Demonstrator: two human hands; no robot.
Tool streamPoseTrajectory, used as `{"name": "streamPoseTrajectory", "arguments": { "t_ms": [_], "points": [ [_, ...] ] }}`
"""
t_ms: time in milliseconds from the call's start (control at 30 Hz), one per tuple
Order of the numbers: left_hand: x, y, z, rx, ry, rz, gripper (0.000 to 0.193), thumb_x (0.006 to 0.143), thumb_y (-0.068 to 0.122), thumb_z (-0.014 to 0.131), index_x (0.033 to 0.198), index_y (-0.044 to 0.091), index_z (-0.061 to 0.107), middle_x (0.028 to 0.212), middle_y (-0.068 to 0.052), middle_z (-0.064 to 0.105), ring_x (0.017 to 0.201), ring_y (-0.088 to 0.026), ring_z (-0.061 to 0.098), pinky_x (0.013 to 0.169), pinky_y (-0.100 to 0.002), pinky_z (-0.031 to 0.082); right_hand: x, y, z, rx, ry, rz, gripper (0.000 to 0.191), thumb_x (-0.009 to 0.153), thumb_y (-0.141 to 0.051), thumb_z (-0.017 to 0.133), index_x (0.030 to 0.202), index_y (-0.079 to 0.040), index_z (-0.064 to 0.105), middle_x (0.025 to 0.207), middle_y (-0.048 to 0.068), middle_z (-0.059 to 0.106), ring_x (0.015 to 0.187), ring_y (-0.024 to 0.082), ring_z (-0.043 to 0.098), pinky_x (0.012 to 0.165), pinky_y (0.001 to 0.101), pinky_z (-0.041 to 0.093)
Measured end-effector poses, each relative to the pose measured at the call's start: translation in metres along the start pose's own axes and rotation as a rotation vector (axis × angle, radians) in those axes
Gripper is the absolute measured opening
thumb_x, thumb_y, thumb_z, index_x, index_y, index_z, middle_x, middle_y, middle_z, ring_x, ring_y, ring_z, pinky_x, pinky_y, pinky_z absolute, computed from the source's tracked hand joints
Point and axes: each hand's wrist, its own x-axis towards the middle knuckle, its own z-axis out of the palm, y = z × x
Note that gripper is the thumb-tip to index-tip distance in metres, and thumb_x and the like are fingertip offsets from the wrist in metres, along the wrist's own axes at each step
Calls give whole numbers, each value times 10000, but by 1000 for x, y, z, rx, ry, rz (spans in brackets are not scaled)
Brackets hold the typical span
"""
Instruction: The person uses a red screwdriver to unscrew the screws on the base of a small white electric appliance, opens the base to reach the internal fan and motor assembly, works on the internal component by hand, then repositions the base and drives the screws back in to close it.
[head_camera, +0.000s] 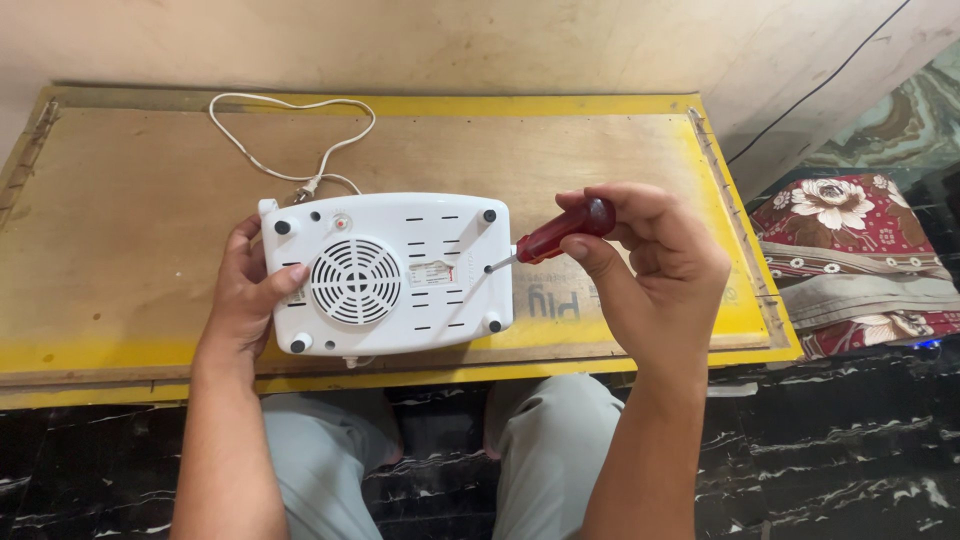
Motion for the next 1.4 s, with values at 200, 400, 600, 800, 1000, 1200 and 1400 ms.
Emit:
{"name": "streamPoseTrajectory", "arguments": {
  "t_ms": [200, 400, 600, 800, 1000, 1200, 1400],
  "points": [
    [-4, 8, 0, -11, 25, -36, 1022, 729, 240, 848, 1556, -13, 302, 1433, -178, 580, 1342, -264, 565, 1135, -401, 440, 2, -7, 9, -20, -50, -7, 329, 914, 145, 742, 1211, 77, 619, 1164, 168, 729, 1062, 182, 726, 961, 321, 620],
    [-3, 12, 0, -5, 25, -56, 1032, 721, 256, 845, 1567, -10, 317, 1446, -189, 580, 1339, -269, 573, 1120, -404, 448, 1, -18, 13, -83, -185, 17, 313, 872, 117, 773, 1162, 58, 671, 1070, 122, 758, 1006, 158, 754, 937, 305, 629],
    [-8, 17, -1, 3, 55, -85, 1014, 726, 240, 835, 1571, 11, 324, 1429, -197, 600, 1313, -271, 587, 1107, -407, 459, -1, -28, 15, -146, -306, 64, 329, 846, 90, 787, 1156, 36, 689, 1047, 92, 780, 1012, 132, 747, 946, 288, 615],
    [-14, 20, 0, -31, 47, -77, 988, 741, 202, 820, 1568, 16, 311, 1428, -210, 600, 1306, -274, 588, 1092, -408, 468, -9, -33, 14, -118, -370, 70, 348, 846, 96, 736, 1183, 25, 692, 1148, 91, 762, 1074, 128, 730, 991, 291, 595],
    [-16, 19, 0, -14, 53, -73, 979, 747, 195, 820, 1570, 17, 319, 1431, -203, 603, 1304, -269, 593, 1090, -411, 470, -14, -45, 14, -184, -391, 95, 369, 841, 76, 729, 1202, 0, 724, 1121, 69, 786, 981, 117, 735, 922, 274, 604],
    [-17, 18, -4, -16, 41, -65, 981, 752, 196, 822, 1572, 16, 314, 1414, -199, 606, 1292, -259, 595, 1087, -402, 472, -18, -56, 24, -332, -274, 106, 350, 792, -10, 849, 1119, -7, 724, 985, 50, 789, 937, 108, 761, 859, 273, 620],
    [-16, 14, -6, -11, 22, -53, 973, 759, 203, 817, 1567, 9, 311, 1416, -196, 607, 1294, -260, 596, 1092, -403, 472, -25, -53, 36, -467, -163, -11, 314, 774, -32, 869, 1064, -16, 747, 872, 60, 719, 813, 122, 729, 741, 277, 595]
  ]
}}
